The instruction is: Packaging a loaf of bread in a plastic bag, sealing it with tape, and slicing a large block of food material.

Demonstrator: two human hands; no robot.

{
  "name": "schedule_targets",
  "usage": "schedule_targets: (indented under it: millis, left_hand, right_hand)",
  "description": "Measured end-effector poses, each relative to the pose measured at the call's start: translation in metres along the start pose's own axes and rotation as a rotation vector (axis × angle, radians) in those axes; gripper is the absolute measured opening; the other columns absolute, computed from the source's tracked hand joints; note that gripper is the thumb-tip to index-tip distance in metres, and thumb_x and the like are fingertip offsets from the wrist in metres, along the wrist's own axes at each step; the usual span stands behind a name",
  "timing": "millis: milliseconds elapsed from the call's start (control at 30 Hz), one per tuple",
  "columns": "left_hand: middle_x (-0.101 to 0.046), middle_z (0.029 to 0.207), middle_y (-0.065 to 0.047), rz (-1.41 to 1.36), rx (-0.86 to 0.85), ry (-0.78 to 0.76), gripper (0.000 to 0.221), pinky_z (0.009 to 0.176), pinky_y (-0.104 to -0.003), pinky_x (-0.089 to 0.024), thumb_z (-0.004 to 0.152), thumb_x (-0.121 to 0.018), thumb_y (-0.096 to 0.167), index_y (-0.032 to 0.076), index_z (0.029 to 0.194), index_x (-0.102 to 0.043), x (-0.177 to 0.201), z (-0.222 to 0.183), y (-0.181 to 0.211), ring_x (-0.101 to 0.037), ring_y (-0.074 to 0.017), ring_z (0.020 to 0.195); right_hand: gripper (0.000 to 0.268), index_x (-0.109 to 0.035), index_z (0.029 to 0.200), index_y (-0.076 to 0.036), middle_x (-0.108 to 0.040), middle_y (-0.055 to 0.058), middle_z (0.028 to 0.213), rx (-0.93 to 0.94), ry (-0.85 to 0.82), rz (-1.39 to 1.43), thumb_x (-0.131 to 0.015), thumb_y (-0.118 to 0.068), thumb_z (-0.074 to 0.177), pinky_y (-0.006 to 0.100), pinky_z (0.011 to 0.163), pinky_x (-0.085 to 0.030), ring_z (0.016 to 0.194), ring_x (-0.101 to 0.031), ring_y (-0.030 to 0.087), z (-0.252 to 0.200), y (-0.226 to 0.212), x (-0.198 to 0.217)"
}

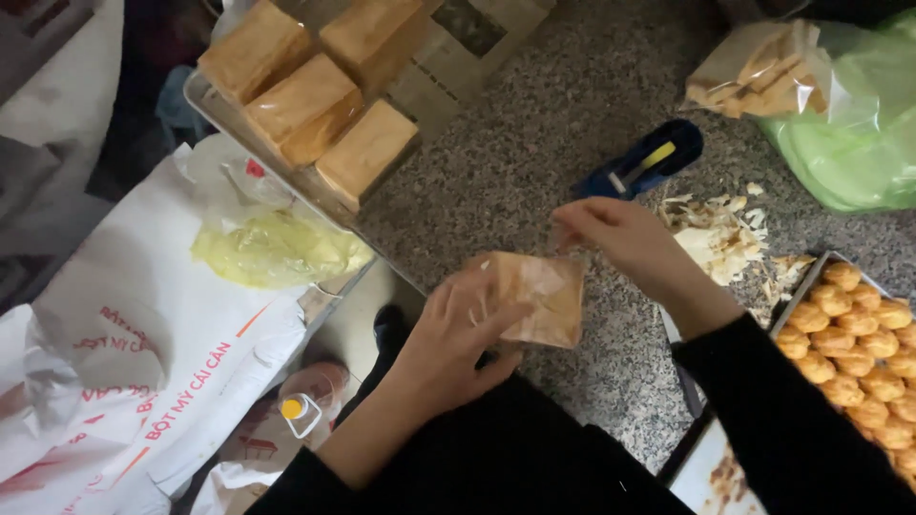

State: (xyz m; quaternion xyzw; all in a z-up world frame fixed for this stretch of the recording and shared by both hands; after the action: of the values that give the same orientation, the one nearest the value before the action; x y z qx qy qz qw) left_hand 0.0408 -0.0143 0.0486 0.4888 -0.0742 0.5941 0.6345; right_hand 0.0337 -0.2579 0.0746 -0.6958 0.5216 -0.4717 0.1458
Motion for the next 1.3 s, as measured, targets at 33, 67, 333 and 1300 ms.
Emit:
schedule_targets:
  millis: [33, 67, 333, 1300]
  left_hand:
    - [-0.042, 0.134, -0.015, 0.092, 0.044, -0.141, 0.058, 0.093, -0.054, -0.048, 0.089, -0.075, 0.040, 0.030, 0.138, -0.048, -0.002, 0.002, 0.002, -0.051, -0.0435, 0.114]
    - [-0.038, 0.151, -0.023, 0.186, 0.088, -0.282, 0.098, 0.113, -0.065, -0.041, 0.083, -0.085, 0.045, 0.031, 0.165, -0.034, -0.005, 0.004, 0.003, -0.041, -0.0535, 0.144]
    - [-0.050, 0.134, -0.018, 0.438, 0.034, -0.425, 0.095, 0.106, -0.057, -0.037, 0.067, -0.081, 0.051, 0.014, 0.149, -0.051, -0.042, 0.062, 0.024, -0.047, -0.0401, 0.127]
    - [-0.048, 0.152, -0.024, -0.149, 0.386, -0.358, 0.119, 0.109, -0.057, -0.039, 0.068, -0.088, 0.043, 0.001, 0.162, -0.028, 0.060, 0.080, -0.174, -0.051, -0.0457, 0.134]
  right_hand:
    - [0.046, -0.076, 0.124, -0.004, -0.079, 0.020, 0.110, 0.003, 0.079, 0.159, -0.064, -0.044, 0.104, 0.047, 0.092, -0.057, 0.107, -0.074, 0.034, -0.002, 0.020, -0.001]
    - [0.053, -0.072, 0.132, 0.002, -0.075, 0.028, 0.119, 0.005, 0.159, 0.318, -0.061, -0.044, 0.107, 0.053, 0.099, -0.057, 0.111, -0.074, 0.043, -0.004, 0.040, -0.002]
    - [0.045, -0.065, 0.133, -0.009, -0.072, 0.017, 0.123, -0.180, -0.354, 1.239, -0.060, -0.041, 0.101, 0.048, 0.092, -0.053, 0.110, -0.069, 0.032, -0.033, 0.175, -0.127]
    - [0.084, -0.036, 0.155, -0.010, -0.036, 0.004, 0.146, -0.162, 0.556, 0.760, -0.079, -0.020, 0.083, 0.031, 0.119, -0.043, 0.140, -0.049, 0.014, 0.062, -0.042, -0.172]
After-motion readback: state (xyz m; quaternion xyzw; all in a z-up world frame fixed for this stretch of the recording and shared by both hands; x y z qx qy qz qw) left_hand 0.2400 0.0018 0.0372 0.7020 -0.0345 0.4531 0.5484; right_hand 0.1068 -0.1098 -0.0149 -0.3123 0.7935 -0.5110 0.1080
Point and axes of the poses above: each hand's wrist, its own z-axis towards the middle knuckle, its own x-axis out of the back of the hand, y = z × x, the point moved 3 cm from there along z, towards the middle knuckle
